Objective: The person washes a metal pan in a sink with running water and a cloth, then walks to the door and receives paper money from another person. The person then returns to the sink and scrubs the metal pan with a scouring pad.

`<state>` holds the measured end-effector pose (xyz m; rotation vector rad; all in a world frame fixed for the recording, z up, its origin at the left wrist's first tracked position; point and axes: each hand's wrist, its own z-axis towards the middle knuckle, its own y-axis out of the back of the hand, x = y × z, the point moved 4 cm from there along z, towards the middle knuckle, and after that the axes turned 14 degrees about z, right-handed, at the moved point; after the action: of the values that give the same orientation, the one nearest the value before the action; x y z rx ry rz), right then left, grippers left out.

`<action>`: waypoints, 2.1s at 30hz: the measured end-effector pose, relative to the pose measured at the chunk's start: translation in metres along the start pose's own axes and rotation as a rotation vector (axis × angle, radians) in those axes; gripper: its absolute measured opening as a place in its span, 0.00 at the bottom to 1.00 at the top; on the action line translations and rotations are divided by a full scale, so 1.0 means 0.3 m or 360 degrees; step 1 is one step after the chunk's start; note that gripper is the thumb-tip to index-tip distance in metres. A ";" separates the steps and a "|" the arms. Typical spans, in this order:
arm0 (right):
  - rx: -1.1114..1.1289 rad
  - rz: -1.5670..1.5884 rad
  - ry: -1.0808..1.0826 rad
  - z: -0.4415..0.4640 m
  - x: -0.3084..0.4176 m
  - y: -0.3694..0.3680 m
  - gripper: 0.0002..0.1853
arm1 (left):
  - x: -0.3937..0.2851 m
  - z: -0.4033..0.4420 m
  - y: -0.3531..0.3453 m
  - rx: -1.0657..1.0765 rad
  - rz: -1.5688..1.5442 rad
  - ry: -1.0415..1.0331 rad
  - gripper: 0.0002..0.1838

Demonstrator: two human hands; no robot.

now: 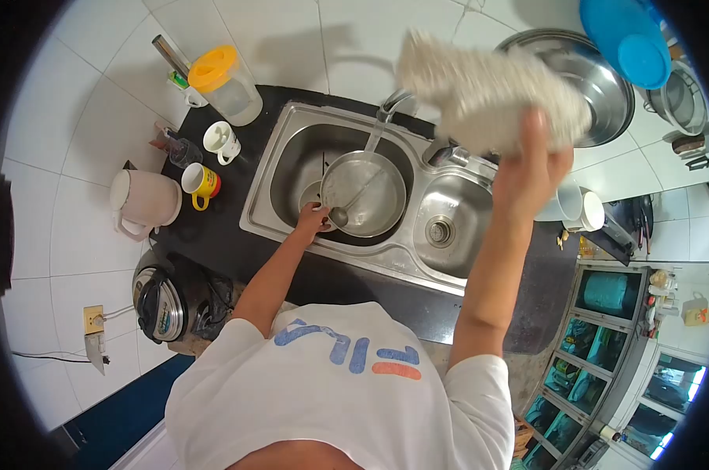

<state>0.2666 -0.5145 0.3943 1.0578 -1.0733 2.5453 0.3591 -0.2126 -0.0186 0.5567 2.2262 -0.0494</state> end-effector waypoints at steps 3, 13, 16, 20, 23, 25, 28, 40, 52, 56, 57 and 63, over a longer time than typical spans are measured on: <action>-0.0090 0.0284 -0.0138 -0.209 -0.031 0.193 0.28 | -0.010 0.014 -0.009 0.0059 0.0066 0.0153 0.28; -0.0652 0.0372 -0.1318 -0.662 -0.170 0.495 0.26 | -0.010 0.098 -0.033 0.0279 -0.0188 0.0436 0.26; -0.0732 0.0371 -0.1295 -0.651 -0.148 0.539 0.23 | 0.012 0.135 -0.040 0.0346 -0.0226 0.0448 0.26; -0.0681 0.0340 -0.1257 -0.619 -0.139 0.526 0.21 | 0.041 0.145 -0.041 0.0404 -0.0320 0.0414 0.25; -0.0653 0.0311 -0.1275 -0.622 -0.153 0.525 0.22 | 0.053 0.151 -0.033 0.0466 -0.0472 0.0417 0.24; -0.0632 0.0247 -0.1295 -0.636 -0.164 0.543 0.23 | 0.056 0.146 -0.032 0.0477 -0.0569 0.0411 0.24; -0.0639 0.0231 -0.1288 -0.624 -0.159 0.510 0.23 | -0.010 0.103 -0.018 0.0370 -0.0589 0.0307 0.25; -0.0616 0.0246 -0.1308 -0.651 -0.163 0.542 0.19 | -0.218 -0.073 0.194 -0.0106 -0.0109 0.0050 0.27; -0.0561 0.0256 -0.1299 -0.663 -0.155 0.549 0.18 | -0.302 -0.126 0.192 -0.0295 0.0230 -0.0020 0.29; -0.0603 0.0289 -0.1283 -0.661 -0.158 0.523 0.13 | -0.368 -0.148 0.170 -0.0407 0.0301 -0.0090 0.29; -0.0596 0.0276 -0.1285 -0.664 -0.160 0.523 0.13 | -0.386 -0.159 0.161 -0.0428 0.0330 -0.0116 0.29; -0.0584 0.0237 -0.1297 -0.673 -0.175 0.512 0.12 | -0.471 -0.191 0.122 -0.0701 0.0994 -0.0563 0.30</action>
<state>0.1313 -0.4821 0.1758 2.0085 -1.7577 1.8692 0.4127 -0.2202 0.1285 0.8853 1.5748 0.6023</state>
